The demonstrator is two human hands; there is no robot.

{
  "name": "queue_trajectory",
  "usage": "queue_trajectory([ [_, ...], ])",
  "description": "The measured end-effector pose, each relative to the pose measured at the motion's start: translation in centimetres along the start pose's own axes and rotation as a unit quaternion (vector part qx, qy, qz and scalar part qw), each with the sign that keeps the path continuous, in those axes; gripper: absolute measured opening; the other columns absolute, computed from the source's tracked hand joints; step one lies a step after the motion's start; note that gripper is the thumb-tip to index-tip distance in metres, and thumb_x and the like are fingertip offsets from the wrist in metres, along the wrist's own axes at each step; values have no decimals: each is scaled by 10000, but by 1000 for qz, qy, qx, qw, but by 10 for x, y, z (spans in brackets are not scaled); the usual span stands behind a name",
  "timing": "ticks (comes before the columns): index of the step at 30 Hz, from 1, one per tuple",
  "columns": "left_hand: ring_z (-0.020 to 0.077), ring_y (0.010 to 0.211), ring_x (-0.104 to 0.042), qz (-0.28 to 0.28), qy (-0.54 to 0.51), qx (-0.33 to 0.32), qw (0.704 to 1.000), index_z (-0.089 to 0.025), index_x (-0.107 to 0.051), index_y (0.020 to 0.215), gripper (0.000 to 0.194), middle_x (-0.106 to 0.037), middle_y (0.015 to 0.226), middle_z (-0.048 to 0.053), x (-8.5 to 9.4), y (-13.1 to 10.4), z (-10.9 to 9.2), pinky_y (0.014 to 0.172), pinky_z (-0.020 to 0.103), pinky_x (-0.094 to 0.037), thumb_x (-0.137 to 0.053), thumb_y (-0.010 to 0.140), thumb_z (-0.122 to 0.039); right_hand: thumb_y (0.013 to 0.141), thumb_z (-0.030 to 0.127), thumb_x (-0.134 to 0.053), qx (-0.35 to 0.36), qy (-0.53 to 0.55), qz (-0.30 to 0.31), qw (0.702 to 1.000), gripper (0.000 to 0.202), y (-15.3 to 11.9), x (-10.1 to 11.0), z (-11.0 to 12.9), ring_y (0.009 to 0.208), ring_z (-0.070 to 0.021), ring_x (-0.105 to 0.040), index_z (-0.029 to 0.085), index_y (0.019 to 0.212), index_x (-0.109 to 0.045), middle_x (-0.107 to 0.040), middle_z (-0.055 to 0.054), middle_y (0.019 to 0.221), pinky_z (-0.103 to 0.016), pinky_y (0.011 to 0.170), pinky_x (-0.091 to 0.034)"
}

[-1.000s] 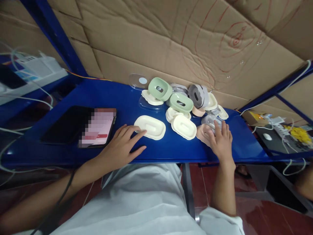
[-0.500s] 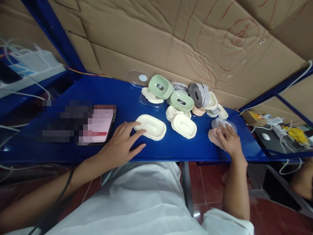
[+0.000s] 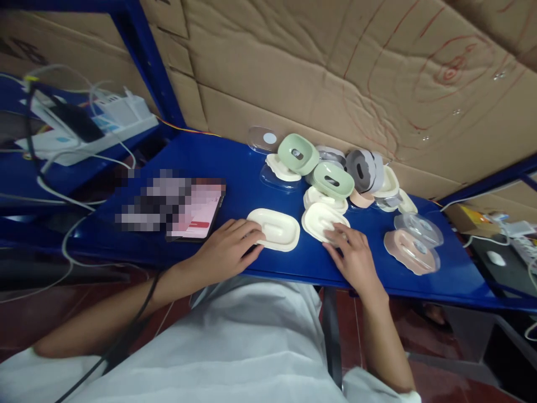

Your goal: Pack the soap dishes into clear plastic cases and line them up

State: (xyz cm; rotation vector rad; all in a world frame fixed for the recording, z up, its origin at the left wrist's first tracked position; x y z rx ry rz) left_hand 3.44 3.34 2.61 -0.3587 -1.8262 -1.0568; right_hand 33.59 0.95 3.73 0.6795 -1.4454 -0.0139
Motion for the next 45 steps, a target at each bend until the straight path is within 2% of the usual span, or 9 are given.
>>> queue_trajectory([
  [6,259,993,-642,-56,5,69,996,-177,-648,1057,141,-718,1107,90,7,0,5,824,394,-450,-517,1083,-222,1070,356,-635,16,53,34,998,270,-3,-2,20,1246,-313,-705,267,1307,-729,-713,-123,1405,-513,1019,-557],
  [12,273,1013,-635,-42,17,109,993,-171,-642,1096,172,-712,1122,106,4,0,10,822,402,-465,-476,1101,-219,1085,383,-609,56,145,105,982,306,26,1,20,1358,-292,-661,300,1365,-700,-709,-81,1451,-517,1123,-534],
  [15,275,1033,-630,-42,8,107,993,-168,-632,1112,174,-707,1146,105,5,0,10,839,406,-478,-469,1106,-227,1077,423,-612,52,173,81,980,336,64,14,-8,1344,-286,-675,285,1369,-703,-721,-79,1436,-492,1156,-530],
  [20,295,1045,-620,-39,28,123,991,-170,-629,1123,186,-705,1156,113,5,0,12,861,428,-489,-450,1109,-222,1063,525,-548,-9,46,-14,999,438,122,18,-76,1248,-355,-710,207,1282,-756,-770,-150,1307,-543,1098,-543],
  [25,302,1083,-620,-41,14,128,991,-165,-626,1139,207,-691,1214,141,4,1,15,919,443,-500,-425,1113,-207,1073,506,-489,-75,-28,-44,996,504,117,-9,-96,1326,-385,-639,185,1401,-698,-717,-172,1414,-598,1107,-491],
  [33,316,1051,-639,-31,59,137,988,-147,-646,1160,224,-705,1249,157,2,1,16,867,440,-517,-432,1104,-185,1040,566,-594,-30,-16,-2,999,478,111,-24,-81,1392,-359,-598,241,1356,-746,-691,-129,1474,-559,1149,-431],
  [37,345,1128,-671,-35,115,137,983,-139,-667,1190,246,-703,1350,176,1,-1,16,864,470,-529,-467,1052,-105,1084,539,-517,-31,-6,-5,999,463,110,-6,-66,1261,-330,-692,220,1316,-761,-782,-125,1304,-510,1094,-469],
  [41,374,1245,-675,-33,106,139,984,-133,-642,1338,333,-663,1467,204,-1,-1,15,942,530,-551,-457,1062,-126,1082,527,-534,-36,13,-27,999,426,81,27,-26,1269,-337,-691,276,1361,-736,-778,-91,1324,-522,1110,-465],
  [45,406,1401,-611,-32,75,143,986,-110,-530,1519,442,-554,1593,248,-3,-1,16,1063,578,-551,-451,1091,-186,1091,427,-566,4,50,20,999,365,38,28,28,1243,-309,-706,323,1423,-677,-773,-58,1342,-510,1079,-482],
])
Point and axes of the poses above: each hand's wrist, its own y-axis towards the middle knuckle, its own x-axis out of the back of the hand, z = x × y, the point moved 5 cm from there along y, towards the middle knuckle
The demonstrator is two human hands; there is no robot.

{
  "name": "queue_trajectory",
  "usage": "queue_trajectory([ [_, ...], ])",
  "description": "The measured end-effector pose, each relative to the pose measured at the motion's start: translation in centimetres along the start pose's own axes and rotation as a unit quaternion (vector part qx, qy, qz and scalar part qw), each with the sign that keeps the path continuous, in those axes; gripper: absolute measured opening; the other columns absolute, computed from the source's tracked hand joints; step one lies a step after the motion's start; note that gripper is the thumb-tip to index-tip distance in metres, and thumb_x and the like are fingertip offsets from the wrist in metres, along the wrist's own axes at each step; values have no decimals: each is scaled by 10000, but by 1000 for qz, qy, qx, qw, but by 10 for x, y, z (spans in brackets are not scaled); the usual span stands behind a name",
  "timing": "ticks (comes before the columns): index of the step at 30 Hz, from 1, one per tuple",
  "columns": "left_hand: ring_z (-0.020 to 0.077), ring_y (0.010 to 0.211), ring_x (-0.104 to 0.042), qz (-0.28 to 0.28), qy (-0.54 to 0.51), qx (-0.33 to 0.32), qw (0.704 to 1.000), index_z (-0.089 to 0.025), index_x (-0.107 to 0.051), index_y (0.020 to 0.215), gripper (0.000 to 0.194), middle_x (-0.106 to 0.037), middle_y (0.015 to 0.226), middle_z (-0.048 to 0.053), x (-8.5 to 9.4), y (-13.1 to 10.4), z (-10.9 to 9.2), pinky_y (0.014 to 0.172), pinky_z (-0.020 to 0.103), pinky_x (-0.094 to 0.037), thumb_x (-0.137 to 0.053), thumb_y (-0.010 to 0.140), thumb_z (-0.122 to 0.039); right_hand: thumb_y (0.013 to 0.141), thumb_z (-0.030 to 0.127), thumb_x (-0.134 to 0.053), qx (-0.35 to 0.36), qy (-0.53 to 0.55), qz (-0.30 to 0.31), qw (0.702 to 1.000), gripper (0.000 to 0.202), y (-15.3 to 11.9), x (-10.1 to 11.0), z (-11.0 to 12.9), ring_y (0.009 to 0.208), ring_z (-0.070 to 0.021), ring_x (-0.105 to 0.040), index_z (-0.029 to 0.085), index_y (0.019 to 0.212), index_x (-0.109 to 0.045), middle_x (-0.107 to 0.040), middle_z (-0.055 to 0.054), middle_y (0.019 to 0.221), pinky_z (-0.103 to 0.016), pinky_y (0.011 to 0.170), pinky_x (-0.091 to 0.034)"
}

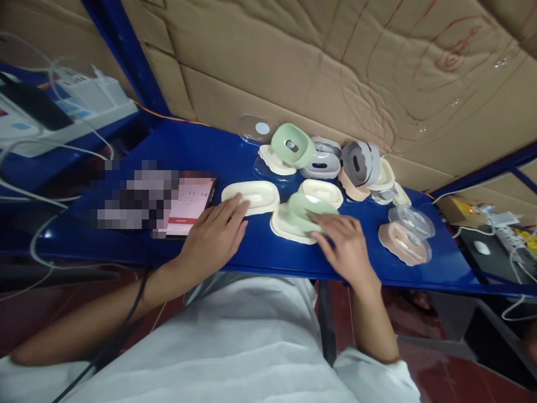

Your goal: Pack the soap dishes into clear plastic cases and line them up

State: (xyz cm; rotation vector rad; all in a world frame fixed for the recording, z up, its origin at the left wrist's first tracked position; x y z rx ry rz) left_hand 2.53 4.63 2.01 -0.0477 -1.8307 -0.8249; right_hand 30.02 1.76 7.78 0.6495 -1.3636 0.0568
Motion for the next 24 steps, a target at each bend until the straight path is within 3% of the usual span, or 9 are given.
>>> queue_trajectory([
  [2,419,1491,-533,-3,-25,1,1000,-131,-475,1582,498,-465,1663,254,-1,0,1,1131,604,-522,-453,1086,-174,1098,394,-558,14,5,15,1000,358,-11,-12,15,1268,-306,-694,337,1438,-656,-755,-56,1379,-519,1086,-476],
  [5,426,1552,-457,-6,-58,-12,998,-172,-447,1616,550,-397,1708,246,-1,-1,0,1188,631,-486,-471,1068,-141,1107,375,-536,23,6,30,999,371,-11,-29,21,1326,-299,-663,333,1465,-624,-724,-62,1434,-522,1112,-462],
  [9,367,1555,-471,16,-81,-101,991,-167,-460,1608,547,-461,1667,235,-1,-2,-10,1249,561,-463,-466,1066,-89,1122,343,-503,30,5,41,999,374,-2,-40,20,1336,-285,-654,311,1481,-603,-720,-78,1425,-516,1133,-444],
  [12,345,1573,-451,32,-93,-172,980,-180,-492,1581,497,-463,1671,219,0,-3,-18,1257,532,-467,-515,1086,-139,1117,345,-519,41,5,47,998,370,-5,-44,30,1334,-296,-651,301,1472,-614,-701,-107,1438,-530,1140,-437],
  [16,340,1564,-465,36,-118,-192,974,-188,-605,1463,404,-519,1641,187,1,-3,-19,1274,537,-455,-637,1068,-269,1105,385,-546,81,43,85,992,415,-14,-44,46,1368,-304,-632,323,1512,-599,-660,-111,1505,-535,1149,-461],
  [18,327,1542,-497,40,-123,-200,971,-181,-652,1397,357,-606,1564,165,-1,-3,-18,1286,525,-445,-665,1055,-284,1114,384,-518,97,69,90,989,433,-10,-37,39,1402,-294,-615,336,1540,-580,-624,-95,1560,-513,1148,-489],
  [20,317,1529,-513,41,-121,-204,970,-180,-672,1371,335,-654,1508,148,-2,-4,-18,1291,516,-441,-666,1055,-291,1123,367,-479,84,77,54,992,439,7,-22,18,1424,-285,-605,328,1550,-575,-620,-86,1569,-496,1160,-500],
  [24,302,1519,-525,31,-97,-213,972,-178,-680,1368,322,-662,1501,141,1,-3,-20,1293,500,-438,-629,1077,-304,1135,410,-426,49,36,-60,996,435,81,11,-30,1411,-312,-611,231,1468,-643,-679,-130,1482,-511,1201,-469],
])
Point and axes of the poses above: each hand's wrist, its own y-axis towards the middle knuckle, its own x-axis out of the back of the hand, z = x × y, the point moved 5 cm from there along y, towards the middle knuckle
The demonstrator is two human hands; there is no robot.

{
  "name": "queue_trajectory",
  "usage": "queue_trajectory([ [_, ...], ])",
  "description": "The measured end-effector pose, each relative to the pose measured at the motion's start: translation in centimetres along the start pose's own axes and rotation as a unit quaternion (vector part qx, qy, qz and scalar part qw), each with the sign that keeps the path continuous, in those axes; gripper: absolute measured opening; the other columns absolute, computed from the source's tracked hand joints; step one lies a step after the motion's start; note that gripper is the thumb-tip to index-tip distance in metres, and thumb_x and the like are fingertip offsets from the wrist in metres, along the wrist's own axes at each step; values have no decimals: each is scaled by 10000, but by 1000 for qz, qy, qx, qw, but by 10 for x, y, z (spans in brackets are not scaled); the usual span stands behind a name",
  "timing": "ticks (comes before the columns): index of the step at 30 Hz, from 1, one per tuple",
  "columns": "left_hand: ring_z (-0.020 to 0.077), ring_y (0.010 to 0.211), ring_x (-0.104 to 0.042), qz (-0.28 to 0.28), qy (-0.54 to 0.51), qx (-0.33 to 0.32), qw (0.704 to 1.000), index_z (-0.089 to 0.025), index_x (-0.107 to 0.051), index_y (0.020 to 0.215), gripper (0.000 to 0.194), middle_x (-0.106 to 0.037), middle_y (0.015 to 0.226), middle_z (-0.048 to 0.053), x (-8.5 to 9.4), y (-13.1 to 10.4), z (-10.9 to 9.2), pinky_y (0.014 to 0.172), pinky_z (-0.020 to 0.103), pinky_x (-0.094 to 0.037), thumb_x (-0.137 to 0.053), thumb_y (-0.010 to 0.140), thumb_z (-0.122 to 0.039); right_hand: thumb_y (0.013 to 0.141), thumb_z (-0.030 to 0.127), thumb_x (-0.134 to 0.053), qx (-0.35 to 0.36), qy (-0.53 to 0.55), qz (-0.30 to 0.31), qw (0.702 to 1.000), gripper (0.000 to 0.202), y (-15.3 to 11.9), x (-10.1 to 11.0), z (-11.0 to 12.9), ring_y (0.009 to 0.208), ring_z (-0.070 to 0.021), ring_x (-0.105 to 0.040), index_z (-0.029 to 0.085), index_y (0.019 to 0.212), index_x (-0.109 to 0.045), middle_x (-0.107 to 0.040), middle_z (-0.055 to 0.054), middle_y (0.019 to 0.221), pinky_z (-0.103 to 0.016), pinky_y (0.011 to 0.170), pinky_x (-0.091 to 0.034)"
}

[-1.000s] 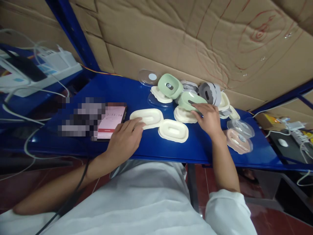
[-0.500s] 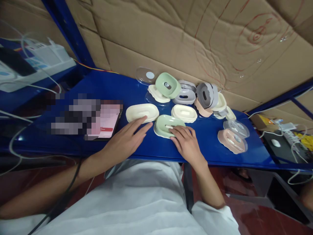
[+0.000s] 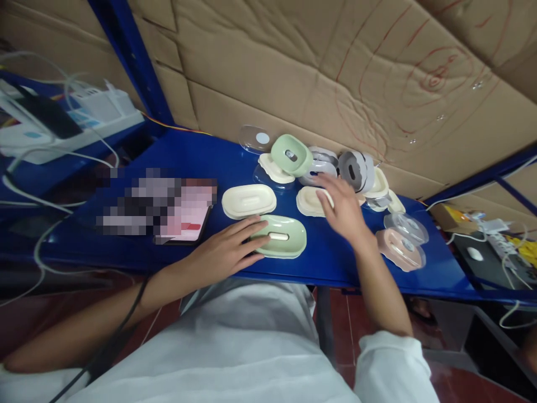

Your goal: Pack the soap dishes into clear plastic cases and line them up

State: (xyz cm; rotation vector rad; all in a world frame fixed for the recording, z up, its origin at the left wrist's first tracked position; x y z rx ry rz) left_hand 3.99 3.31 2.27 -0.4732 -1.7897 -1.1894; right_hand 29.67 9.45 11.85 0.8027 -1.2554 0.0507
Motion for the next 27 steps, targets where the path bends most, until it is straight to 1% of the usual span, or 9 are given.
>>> queue_trajectory([
  [3,296,1496,-550,-1,23,-8,1000,-167,-687,1353,311,-679,1475,144,2,2,-2,1287,488,-443,-619,1083,-305,1149,456,-384,26,-30,-2,999,470,78,-18,-16,1372,-317,-627,178,1403,-666,-703,-138,1430,-508,1195,-463],
  [7,321,1479,-564,1,32,-10,999,-145,-693,1340,329,-674,1466,171,1,1,-2,1255,493,-476,-646,1069,-324,1111,539,-484,73,-49,62,994,554,171,-98,-7,1407,-408,-570,130,1475,-566,-642,-189,1472,-681,1169,-427],
  [10,327,1463,-577,4,33,-8,999,-144,-688,1345,345,-669,1464,177,0,-1,-1,1237,487,-494,-646,1068,-345,1115,497,-490,44,-71,66,994,573,213,-153,5,1429,-443,-536,73,1502,-495,-620,-239,1455,-782,1172,-347],
  [13,324,1455,-581,11,33,-12,999,-145,-682,1343,348,-678,1442,171,-1,-3,-1,1235,475,-496,-646,1067,-355,1125,319,-465,5,-114,87,990,404,228,-177,21,1477,-445,-486,58,1426,-531,-583,-260,1482,-789,1220,-262],
  [17,320,1458,-572,11,34,-10,999,-153,-668,1345,339,-669,1444,161,-2,-3,-1,1232,468,-494,-638,1072,-353,1133,179,-323,-1,-147,129,981,322,227,-161,48,1429,-399,-558,56,1337,-540,-562,-231,1494,-634,1187,-419],
  [20,328,1449,-571,8,40,-16,999,-142,-651,1331,337,-664,1426,170,-1,-3,-2,1234,473,-486,-636,1073,-358,1111,115,-38,18,-114,122,986,503,206,-128,65,1296,-239,-657,38,1406,-439,-593,-167,1419,-428,1082,-499],
  [23,354,1396,-599,4,37,1,999,-126,-619,1306,357,-657,1368,189,1,-3,-1,1178,489,-526,-645,1065,-389,1122,110,-293,93,-85,66,990,341,150,-87,80,1268,-193,-644,102,1416,-466,-647,-118,1418,-325,1040,-506],
  [25,353,1325,-639,-11,13,35,999,-140,-595,1270,351,-654,1309,184,4,-3,1,1090,477,-583,-650,1059,-415,1069,73,-375,127,-101,2,987,361,97,-61,84,1251,-239,-652,162,1362,-568,-685,-97,1415,-389,1039,-508],
  [27,345,1258,-670,-40,-17,66,997,-155,-564,1228,338,-650,1270,176,7,-5,2,1007,462,-622,-660,1050,-427,1046,132,-470,92,-114,-35,989,326,43,-42,80,1160,-282,-680,180,1318,-641,-750,-100,1295,-423,980,-521],
])
Point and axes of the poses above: each hand's wrist, its own y-axis towards the middle knuckle, its own x-axis out of the back of the hand, z = x × y, the point moved 5 cm from there along y, towards the middle knuckle
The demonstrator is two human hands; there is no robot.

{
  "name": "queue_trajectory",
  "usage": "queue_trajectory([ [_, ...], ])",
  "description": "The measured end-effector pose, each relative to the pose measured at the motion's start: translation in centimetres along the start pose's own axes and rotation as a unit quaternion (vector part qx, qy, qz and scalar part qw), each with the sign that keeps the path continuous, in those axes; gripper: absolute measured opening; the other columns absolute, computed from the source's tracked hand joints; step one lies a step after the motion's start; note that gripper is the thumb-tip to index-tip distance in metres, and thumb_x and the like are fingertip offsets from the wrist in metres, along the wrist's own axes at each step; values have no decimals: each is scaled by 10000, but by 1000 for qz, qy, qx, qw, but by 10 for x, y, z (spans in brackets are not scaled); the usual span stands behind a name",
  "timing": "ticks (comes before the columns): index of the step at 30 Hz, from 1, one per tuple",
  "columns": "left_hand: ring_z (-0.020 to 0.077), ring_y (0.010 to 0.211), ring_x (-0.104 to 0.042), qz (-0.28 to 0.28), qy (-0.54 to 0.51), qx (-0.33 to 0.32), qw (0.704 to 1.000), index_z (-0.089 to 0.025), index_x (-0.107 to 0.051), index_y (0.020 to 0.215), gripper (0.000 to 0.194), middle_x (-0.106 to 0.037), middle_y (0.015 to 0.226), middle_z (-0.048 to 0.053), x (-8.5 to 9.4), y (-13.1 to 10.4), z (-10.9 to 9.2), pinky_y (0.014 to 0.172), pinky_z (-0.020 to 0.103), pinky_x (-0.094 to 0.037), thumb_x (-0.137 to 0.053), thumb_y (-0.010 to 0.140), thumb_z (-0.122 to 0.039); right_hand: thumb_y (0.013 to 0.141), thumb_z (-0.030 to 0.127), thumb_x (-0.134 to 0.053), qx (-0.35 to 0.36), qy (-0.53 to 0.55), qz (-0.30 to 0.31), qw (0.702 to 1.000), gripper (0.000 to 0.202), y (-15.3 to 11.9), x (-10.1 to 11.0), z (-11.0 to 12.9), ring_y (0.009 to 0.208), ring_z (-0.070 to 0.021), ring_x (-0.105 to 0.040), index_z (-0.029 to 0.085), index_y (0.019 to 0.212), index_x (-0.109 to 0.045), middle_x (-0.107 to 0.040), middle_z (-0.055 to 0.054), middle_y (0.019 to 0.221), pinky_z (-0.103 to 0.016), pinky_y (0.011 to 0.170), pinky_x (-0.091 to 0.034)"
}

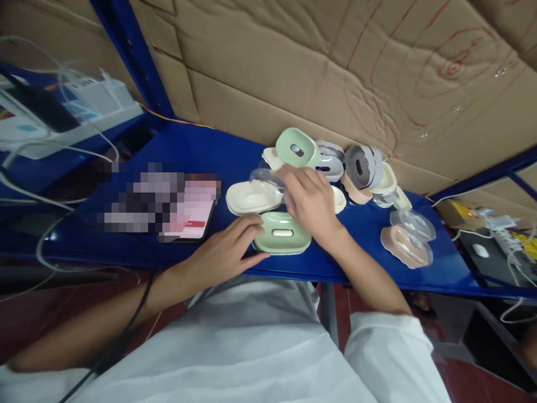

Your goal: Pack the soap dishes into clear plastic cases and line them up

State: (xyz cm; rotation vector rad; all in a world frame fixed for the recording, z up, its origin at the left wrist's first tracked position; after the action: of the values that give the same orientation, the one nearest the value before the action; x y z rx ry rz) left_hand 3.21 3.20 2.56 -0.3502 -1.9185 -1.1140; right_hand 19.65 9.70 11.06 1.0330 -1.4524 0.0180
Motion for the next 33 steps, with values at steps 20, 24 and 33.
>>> queue_trajectory([
  [20,329,1521,-519,47,-98,61,992,-220,-326,1639,697,-509,1630,195,-14,-7,8,1221,504,-505,-648,1056,-425,1005,485,-715,-9,138,69,988,791,-123,-2,29,1601,-362,-395,312,1697,-373,-528,-137,1643,-621,1278,-401],
  [24,340,1526,-512,51,-82,40,995,-212,-290,1676,703,-498,1645,205,-17,-9,8,1226,520,-495,-601,1080,-419,989,486,-739,-18,100,42,994,797,-129,-1,34,1547,-362,-481,275,1683,-407,-575,-163,1597,-589,1260,-428],
  [33,331,1469,-561,57,-86,47,994,-213,-332,1649,661,-545,1583,189,-16,-7,9,1190,516,-527,-604,1080,-412,970,524,-758,-51,35,41,997,608,-129,5,40,1451,-366,-577,306,1518,-611,-655,-156,1512,-511,1094,-521],
])
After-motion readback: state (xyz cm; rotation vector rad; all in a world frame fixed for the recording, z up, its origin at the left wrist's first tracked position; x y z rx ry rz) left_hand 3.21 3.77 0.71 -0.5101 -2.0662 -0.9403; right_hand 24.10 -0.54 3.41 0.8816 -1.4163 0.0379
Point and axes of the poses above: each hand's wrist, its own y-axis towards the middle knuckle, its own x-axis out of the back of the hand, z = x × y, the point moved 5 cm from there along y, towards the middle knuckle
